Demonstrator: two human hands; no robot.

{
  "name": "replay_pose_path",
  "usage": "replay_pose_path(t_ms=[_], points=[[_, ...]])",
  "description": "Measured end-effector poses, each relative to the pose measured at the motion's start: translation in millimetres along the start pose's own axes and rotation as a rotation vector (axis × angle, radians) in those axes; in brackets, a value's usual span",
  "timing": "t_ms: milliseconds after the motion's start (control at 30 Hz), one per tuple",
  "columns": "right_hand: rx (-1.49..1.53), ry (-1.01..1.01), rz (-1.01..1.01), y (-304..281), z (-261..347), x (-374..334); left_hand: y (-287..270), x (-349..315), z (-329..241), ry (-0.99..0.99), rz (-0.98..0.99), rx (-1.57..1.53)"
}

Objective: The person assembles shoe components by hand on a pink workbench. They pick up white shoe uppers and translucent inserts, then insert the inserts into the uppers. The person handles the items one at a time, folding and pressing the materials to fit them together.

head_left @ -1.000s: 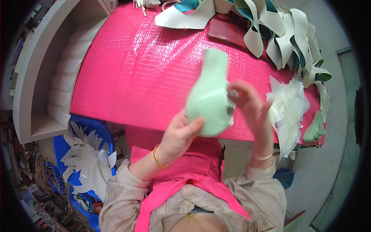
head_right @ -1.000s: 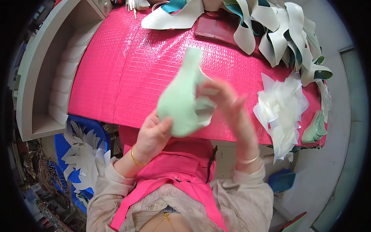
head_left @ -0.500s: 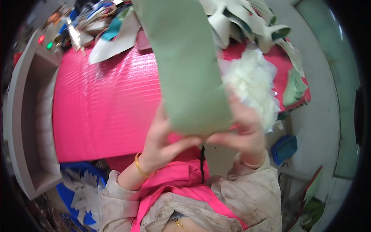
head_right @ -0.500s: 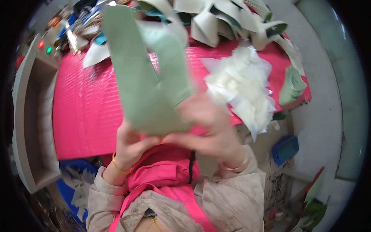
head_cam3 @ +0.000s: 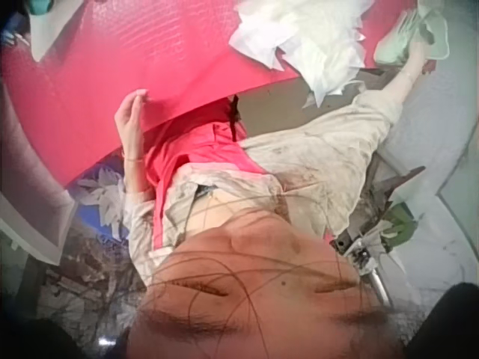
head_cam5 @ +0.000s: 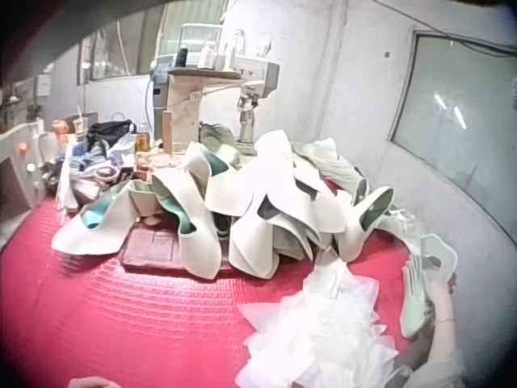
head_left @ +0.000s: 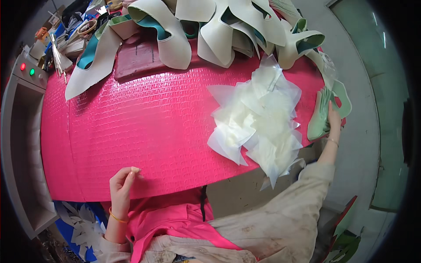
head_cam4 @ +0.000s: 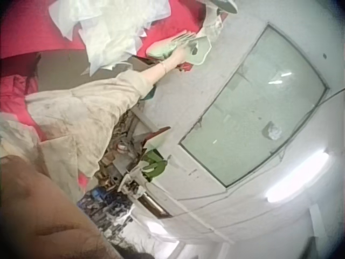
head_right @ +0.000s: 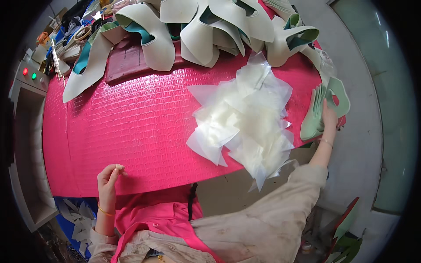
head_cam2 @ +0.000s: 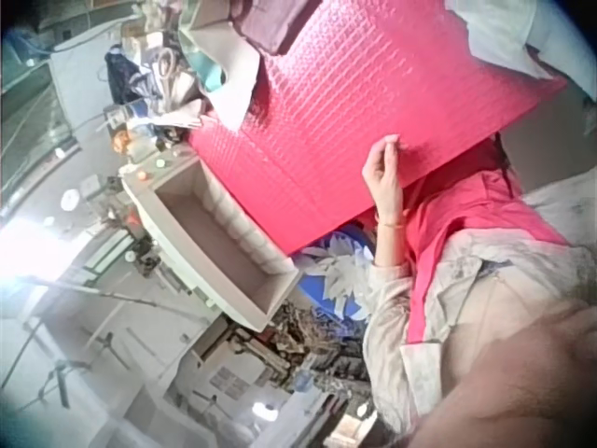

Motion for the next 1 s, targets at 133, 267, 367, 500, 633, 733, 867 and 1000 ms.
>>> replay_pose_path(t_ms=[133,267,367,500,633,733,867,1000], points=[[-0.08,0.157,0.223,-4.4,0.4,-17.7,14.3,16.0,7.2,-0.056,0.075,-0.035],[-0.05,0.072,0.338,-10.2,36.0,-24.2,28.4,22.9,-9.7,0.106,0.223,0.243],[0.089,0.108,0.498,10.6,-56.8,28.0,33.8,39.7,-24.9,0.293,0.397,0.346],[-0.183,-0.328,-0.022,-130.3,139.9,-75.5,-42.7,102.7,-57.7,0.547,0.164,0.519],[0.929,-0.926,0.486,-192.9,394.3,-220.1,-109.6,216.5,-111.8,0.615,-0.195,0.679],[1.003,-1.319,0.185,-205.6,557.2,-293.2,-87.1,307.6,-122.8,0.741,-0.457,0.941],[0.698,-1.085,-0.302,-169.1,680.6,-307.3,-79.8,353.0,-83.2,0.183,-0.361,0.875],[0.838,-1.168,-0.259,-157.1,685.4,-295.2,-124.7,306.4,-111.5,0.404,-0.17,0.975]])
Point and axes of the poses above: each hand's wrist, its own x-axis towards the middle knuckle, its own y-axis out of the palm, z = x × y, the point moved 5 cm from there along x, towards the middle knuckle, and after that the axes turned 8 degrees about y, right-handed, at the moved point
